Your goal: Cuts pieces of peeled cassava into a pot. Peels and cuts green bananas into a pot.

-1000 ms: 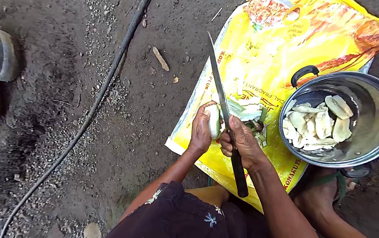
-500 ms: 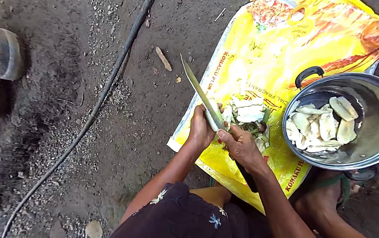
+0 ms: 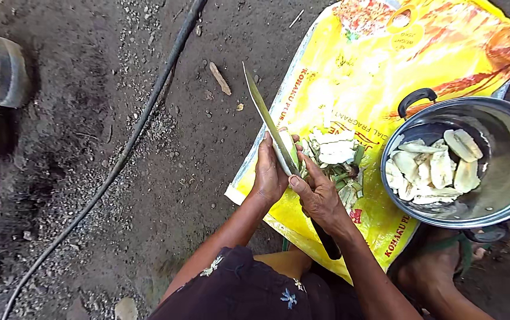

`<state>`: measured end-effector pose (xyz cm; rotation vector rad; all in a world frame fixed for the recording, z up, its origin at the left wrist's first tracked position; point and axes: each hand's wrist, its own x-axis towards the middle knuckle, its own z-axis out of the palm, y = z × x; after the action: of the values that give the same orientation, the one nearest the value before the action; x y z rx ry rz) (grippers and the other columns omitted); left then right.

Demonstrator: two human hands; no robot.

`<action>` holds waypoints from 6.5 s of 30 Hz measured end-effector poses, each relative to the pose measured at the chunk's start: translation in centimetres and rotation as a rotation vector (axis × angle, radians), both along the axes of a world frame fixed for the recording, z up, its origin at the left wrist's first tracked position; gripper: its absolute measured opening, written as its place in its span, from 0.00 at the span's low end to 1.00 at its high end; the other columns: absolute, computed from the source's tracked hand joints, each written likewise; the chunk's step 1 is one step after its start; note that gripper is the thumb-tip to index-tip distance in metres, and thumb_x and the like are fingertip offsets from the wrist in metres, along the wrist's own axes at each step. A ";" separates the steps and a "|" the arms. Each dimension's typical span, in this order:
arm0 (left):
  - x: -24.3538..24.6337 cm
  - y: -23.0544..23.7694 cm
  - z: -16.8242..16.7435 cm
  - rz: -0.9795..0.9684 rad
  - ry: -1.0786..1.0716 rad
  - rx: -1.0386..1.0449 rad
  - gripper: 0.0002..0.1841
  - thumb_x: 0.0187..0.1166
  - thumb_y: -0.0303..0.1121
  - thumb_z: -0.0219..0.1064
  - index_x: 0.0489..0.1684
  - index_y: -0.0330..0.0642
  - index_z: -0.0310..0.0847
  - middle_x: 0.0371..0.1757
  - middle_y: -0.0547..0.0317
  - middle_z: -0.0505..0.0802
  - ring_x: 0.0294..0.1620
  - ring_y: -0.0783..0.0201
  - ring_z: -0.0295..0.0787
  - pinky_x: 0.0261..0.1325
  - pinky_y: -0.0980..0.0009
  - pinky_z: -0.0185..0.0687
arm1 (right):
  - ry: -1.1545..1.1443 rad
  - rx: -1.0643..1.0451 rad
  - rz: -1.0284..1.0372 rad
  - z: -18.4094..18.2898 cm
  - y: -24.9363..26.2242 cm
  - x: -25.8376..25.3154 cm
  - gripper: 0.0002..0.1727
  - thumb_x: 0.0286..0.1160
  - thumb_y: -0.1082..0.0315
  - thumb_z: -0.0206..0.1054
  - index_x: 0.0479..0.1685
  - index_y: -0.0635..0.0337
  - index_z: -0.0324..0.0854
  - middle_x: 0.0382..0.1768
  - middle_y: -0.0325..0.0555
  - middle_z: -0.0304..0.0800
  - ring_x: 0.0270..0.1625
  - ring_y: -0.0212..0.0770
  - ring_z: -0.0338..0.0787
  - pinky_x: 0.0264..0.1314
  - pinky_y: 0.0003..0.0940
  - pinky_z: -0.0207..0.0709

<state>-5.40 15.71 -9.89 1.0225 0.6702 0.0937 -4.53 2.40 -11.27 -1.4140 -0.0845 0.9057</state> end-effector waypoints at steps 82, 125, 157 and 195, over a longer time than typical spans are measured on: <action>1.6 0.3 0.0 0.307 0.246 -0.001 0.23 0.95 0.51 0.40 0.48 0.46 0.77 0.29 0.61 0.88 0.28 0.70 0.88 0.33 0.76 0.86 | -0.237 -0.097 0.025 0.2 0.6 -1.0 0.43 0.75 0.50 0.71 0.88 0.61 0.63 0.22 0.31 0.76 0.21 0.22 0.69 0.28 0.19 0.68; 1.1 -0.2 -0.2 0.246 0.185 -0.030 0.24 0.95 0.49 0.39 0.46 0.44 0.79 0.28 0.60 0.89 0.27 0.69 0.89 0.32 0.75 0.87 | -0.073 0.069 0.021 -1.8 -0.4 -0.2 0.38 0.73 0.53 0.74 0.85 0.53 0.69 0.19 0.31 0.75 0.17 0.22 0.70 0.21 0.20 0.68; 1.0 -1.1 -1.0 0.260 0.163 0.102 0.21 0.96 0.41 0.41 0.46 0.43 0.82 0.31 0.64 0.91 0.32 0.74 0.90 0.37 0.76 0.88 | 0.192 0.208 -0.241 -1.4 1.0 -1.1 0.27 0.80 0.60 0.66 0.78 0.55 0.74 0.18 0.33 0.74 0.12 0.25 0.68 0.16 0.20 0.69; 1.9 -0.2 0.3 0.272 0.147 -0.023 0.07 0.93 0.35 0.51 0.58 0.45 0.70 0.39 0.58 0.88 0.40 0.66 0.91 0.45 0.69 0.90 | -0.184 -0.078 -0.063 -1.3 0.1 -0.6 0.41 0.74 0.51 0.72 0.87 0.57 0.66 0.20 0.32 0.75 0.19 0.24 0.70 0.25 0.22 0.69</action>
<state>-3.53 15.50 -9.57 0.9172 0.9410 0.2488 -5.17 2.51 -12.55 -1.5626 -0.1436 0.7318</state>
